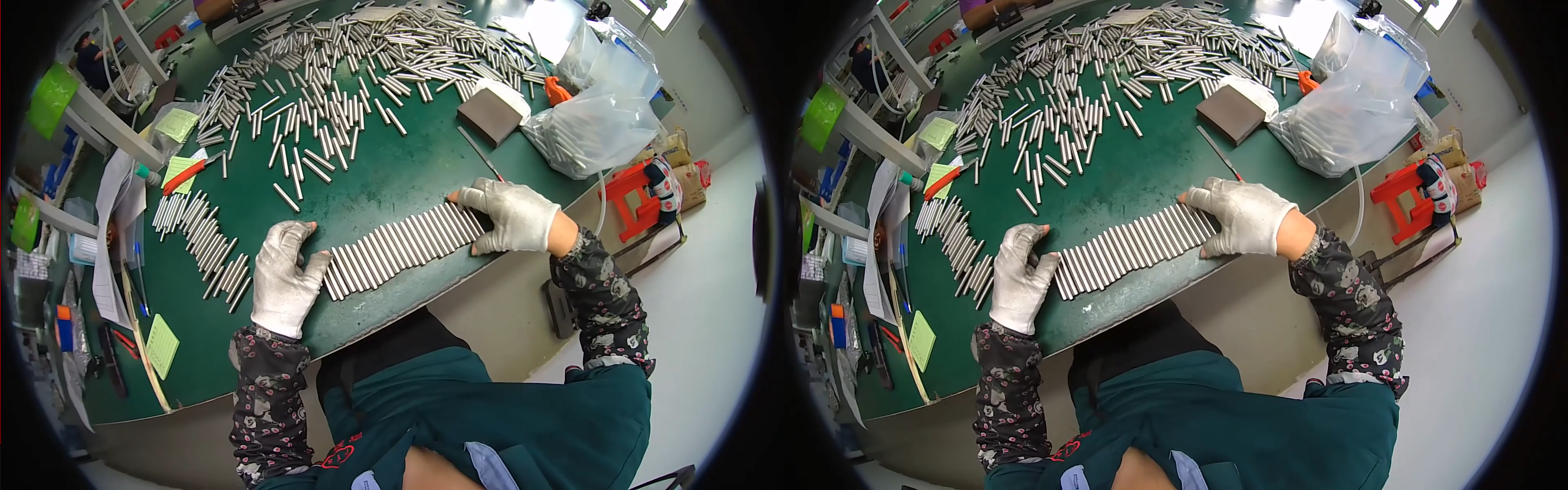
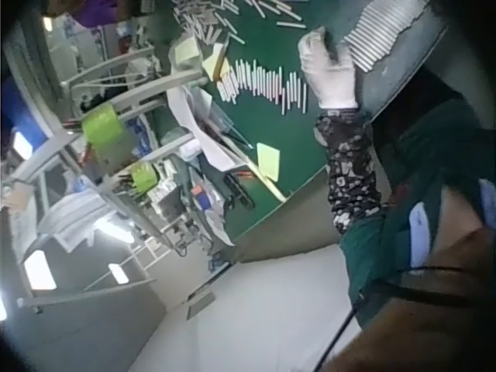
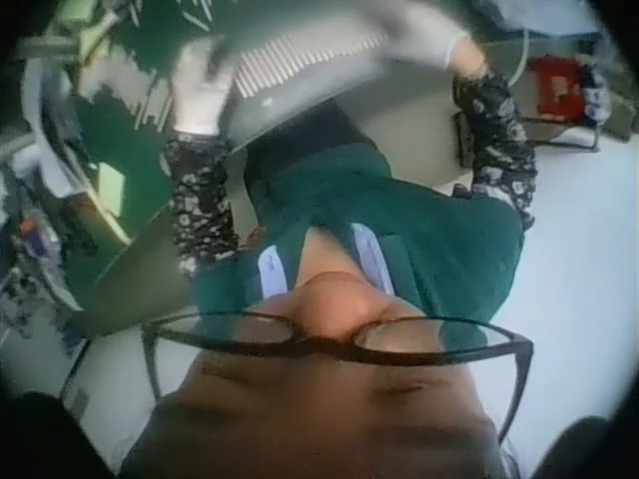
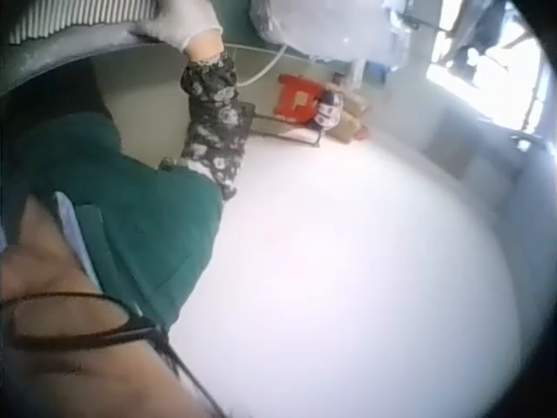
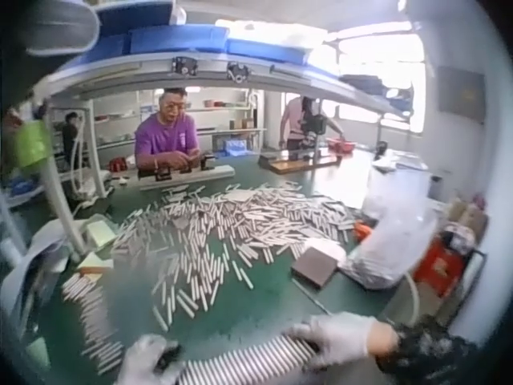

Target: Inspecting, counting, and organizing small metal pins on a workbench, then using a compressed air gun to clean them.

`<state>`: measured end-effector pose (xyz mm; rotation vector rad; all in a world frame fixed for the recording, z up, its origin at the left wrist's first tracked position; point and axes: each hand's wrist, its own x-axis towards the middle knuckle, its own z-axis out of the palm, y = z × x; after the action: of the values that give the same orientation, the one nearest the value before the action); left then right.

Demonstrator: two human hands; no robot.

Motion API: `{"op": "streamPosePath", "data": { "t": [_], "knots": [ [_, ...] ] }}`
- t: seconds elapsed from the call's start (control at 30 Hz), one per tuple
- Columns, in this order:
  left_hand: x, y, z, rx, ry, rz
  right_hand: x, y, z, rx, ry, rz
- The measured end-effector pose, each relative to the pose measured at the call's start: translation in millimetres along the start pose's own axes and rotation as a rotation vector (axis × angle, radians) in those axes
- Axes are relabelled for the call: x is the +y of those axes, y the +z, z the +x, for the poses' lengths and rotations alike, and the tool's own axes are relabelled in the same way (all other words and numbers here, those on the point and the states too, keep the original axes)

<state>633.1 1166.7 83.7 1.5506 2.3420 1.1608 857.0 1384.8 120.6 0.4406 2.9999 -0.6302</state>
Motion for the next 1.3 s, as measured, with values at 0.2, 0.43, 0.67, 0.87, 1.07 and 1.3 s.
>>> {"op": "streamPosePath", "data": {
  "t": [0.2, 0.43, 0.67, 0.87, 1.07, 1.3],
  "knots": [
    [4.6, -1.7, 2.2, 0.003, 0.005, 0.026, -10.4, -17.5, 41.8, 0.244, -0.015, -0.096],
    [4.1, 0.6, -0.3, -0.031, -0.033, -0.005, -8.5, -28.5, 151.1, 0.149, 0.565, -0.114],
    [1.3, -2.8, -2.1, -0.034, -0.005, 0.041, -6.4, -26.0, 176.4, -0.022, 0.632, -0.185],
    [1.4, -2.4, 1.6, -0.035, -0.002, 0.028, -4.3, -25.6, 149.2, -0.075, 0.496, -0.222],
    [-1.7, 0.1, 0.4, -0.007, -0.019, -0.021, -18.8, -23.8, 112.0, -0.071, 0.473, -0.296],
    [-0.2, 1.7, -0.6, 0.003, 0.009, -0.039, -9.7, -26.7, 25.7, -0.027, 0.560, -0.245]
  ]
}}
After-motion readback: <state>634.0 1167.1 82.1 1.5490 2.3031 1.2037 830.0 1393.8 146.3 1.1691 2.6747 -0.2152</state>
